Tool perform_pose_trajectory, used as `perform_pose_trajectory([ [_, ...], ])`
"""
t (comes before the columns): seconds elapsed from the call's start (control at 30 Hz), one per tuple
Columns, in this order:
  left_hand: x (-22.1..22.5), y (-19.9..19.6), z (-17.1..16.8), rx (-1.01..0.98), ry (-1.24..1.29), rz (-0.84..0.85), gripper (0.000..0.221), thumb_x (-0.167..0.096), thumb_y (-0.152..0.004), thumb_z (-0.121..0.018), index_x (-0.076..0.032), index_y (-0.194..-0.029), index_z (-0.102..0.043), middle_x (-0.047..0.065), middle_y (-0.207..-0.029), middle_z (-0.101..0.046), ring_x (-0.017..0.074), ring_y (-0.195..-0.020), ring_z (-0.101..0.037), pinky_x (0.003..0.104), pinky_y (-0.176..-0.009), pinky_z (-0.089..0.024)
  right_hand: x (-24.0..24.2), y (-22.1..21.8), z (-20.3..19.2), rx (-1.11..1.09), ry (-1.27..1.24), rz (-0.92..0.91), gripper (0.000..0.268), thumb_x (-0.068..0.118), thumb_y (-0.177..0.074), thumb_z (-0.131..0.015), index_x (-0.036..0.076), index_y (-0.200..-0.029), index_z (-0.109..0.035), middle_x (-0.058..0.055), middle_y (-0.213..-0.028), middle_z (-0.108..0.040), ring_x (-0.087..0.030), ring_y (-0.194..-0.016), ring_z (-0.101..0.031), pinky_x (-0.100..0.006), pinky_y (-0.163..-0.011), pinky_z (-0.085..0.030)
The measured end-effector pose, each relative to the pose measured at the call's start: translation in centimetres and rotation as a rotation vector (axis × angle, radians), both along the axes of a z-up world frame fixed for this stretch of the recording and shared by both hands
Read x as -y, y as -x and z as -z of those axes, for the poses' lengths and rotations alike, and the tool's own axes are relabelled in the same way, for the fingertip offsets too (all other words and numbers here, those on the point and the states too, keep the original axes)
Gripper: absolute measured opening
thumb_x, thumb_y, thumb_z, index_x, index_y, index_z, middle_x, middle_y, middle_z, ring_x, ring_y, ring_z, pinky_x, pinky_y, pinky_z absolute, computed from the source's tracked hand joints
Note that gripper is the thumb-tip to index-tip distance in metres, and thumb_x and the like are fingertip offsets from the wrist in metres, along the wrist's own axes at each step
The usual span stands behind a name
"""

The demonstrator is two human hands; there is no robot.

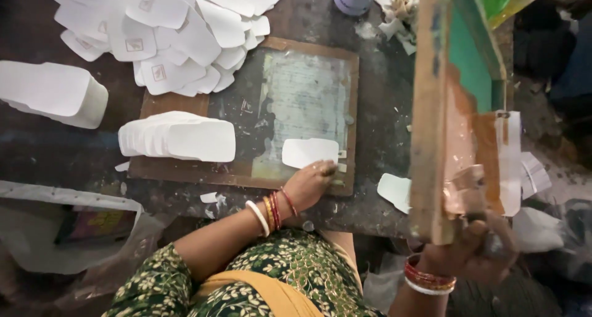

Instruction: The recorder is manually screen-printing logos onto small white material cutouts at a workbench.

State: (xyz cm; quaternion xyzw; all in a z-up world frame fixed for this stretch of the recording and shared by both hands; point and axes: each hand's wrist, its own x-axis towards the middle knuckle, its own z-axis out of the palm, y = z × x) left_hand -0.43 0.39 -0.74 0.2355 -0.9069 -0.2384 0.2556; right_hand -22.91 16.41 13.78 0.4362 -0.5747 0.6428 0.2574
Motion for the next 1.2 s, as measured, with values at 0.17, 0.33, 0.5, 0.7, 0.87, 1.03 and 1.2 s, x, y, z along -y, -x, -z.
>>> perform_pose_trajectory([
  [0.17, -2.1, -4.8, -5.0, -0.054, -0.383, 0.244, 0.029, -0.015, -0.093, -0.058, -0.004, -0.116, -0.074, 0.012, -0.113, -0.073, 0.0275, -0.104, -0.070, 0.043, -0.099, -0.052, 1.4, -5.2, 0.3, 0.089, -0.233, -0.248, 0.030, 0.027, -0.113, -0.070, -0.003, -0.117, -0.069, -0.016, -0.111, -0.073, -0.022, -0.096, -0.072, -0.034, -0.086, -0.059],
  [0.33, -2.8, -8.9, -1.7, -0.586, -1.306, 0.068, 0.043, -0.035, -0.116, -0.057, 0.005, -0.102, -0.066, 0.021, -0.092, -0.065, 0.0336, -0.076, -0.066, 0.043, -0.075, -0.054, 5.1, -7.2, 2.8, -0.194, -0.730, -0.476, 0.023, 0.014, -0.089, -0.073, 0.005, -0.111, -0.071, -0.016, -0.108, -0.073, -0.033, -0.096, -0.073, -0.041, -0.082, -0.058],
  [0.5, -3.2, -9.5, -3.6, 0.351, -0.400, -0.269, 0.051, -0.051, -0.083, -0.079, -0.003, -0.091, -0.062, 0.020, -0.078, -0.069, 0.0416, -0.078, -0.068, 0.051, -0.070, -0.053, 14.2, -5.8, 5.0, -0.305, -1.182, -0.571, 0.011, 0.016, -0.097, -0.073, 0.011, -0.106, -0.073, -0.014, -0.093, -0.071, -0.037, -0.085, -0.068, -0.046, -0.071, -0.054],
  [0.7, -2.6, -9.3, -2.9, 0.391, -0.356, -0.251, 0.050, -0.050, -0.081, -0.078, -0.004, -0.091, -0.061, 0.018, -0.079, -0.069, 0.0400, -0.078, -0.070, 0.050, -0.069, -0.054, 17.0, -6.2, 7.2, -0.414, -0.863, -0.670, 0.029, 0.003, -0.081, -0.068, 0.015, -0.106, -0.075, -0.008, -0.093, -0.073, -0.031, -0.088, -0.069, -0.045, -0.080, -0.055],
  [0.87, -2.0, -9.2, -4.0, 0.369, -0.389, -0.278, 0.052, -0.053, -0.078, -0.081, -0.004, -0.087, -0.065, 0.019, -0.079, -0.070, 0.0407, -0.079, -0.069, 0.051, -0.070, -0.053, 7.7, -9.6, 5.1, -0.239, -1.027, -0.702, 0.035, 0.005, -0.081, -0.074, 0.013, -0.115, -0.074, -0.012, -0.109, -0.075, -0.031, -0.100, -0.071, -0.041, -0.083, -0.056],
  [1.03, -1.7, -9.1, -9.4, 0.181, -0.813, -0.335, 0.054, -0.045, -0.062, -0.088, -0.005, -0.096, -0.075, 0.015, -0.083, -0.075, 0.0313, -0.077, -0.076, 0.042, -0.071, -0.058, 4.8, -9.9, 4.1, -0.156, -0.844, -0.609, 0.033, 0.004, -0.084, -0.072, 0.008, -0.116, -0.072, -0.014, -0.115, -0.074, -0.032, -0.106, -0.072, -0.040, -0.088, -0.059],
  [1.2, 0.0, -7.9, -12.6, -0.301, -0.690, 0.139, 0.042, -0.034, -0.091, -0.077, -0.004, -0.120, -0.071, 0.013, -0.111, -0.075, 0.0293, -0.101, -0.073, 0.042, -0.089, -0.059, 3.5, -6.1, 2.7, -0.391, -0.261, -0.270, 0.009, 0.007, -0.102, -0.068, 0.001, -0.108, -0.065, -0.027, -0.113, -0.073, -0.036, -0.100, -0.076, -0.037, -0.083, -0.066],
])
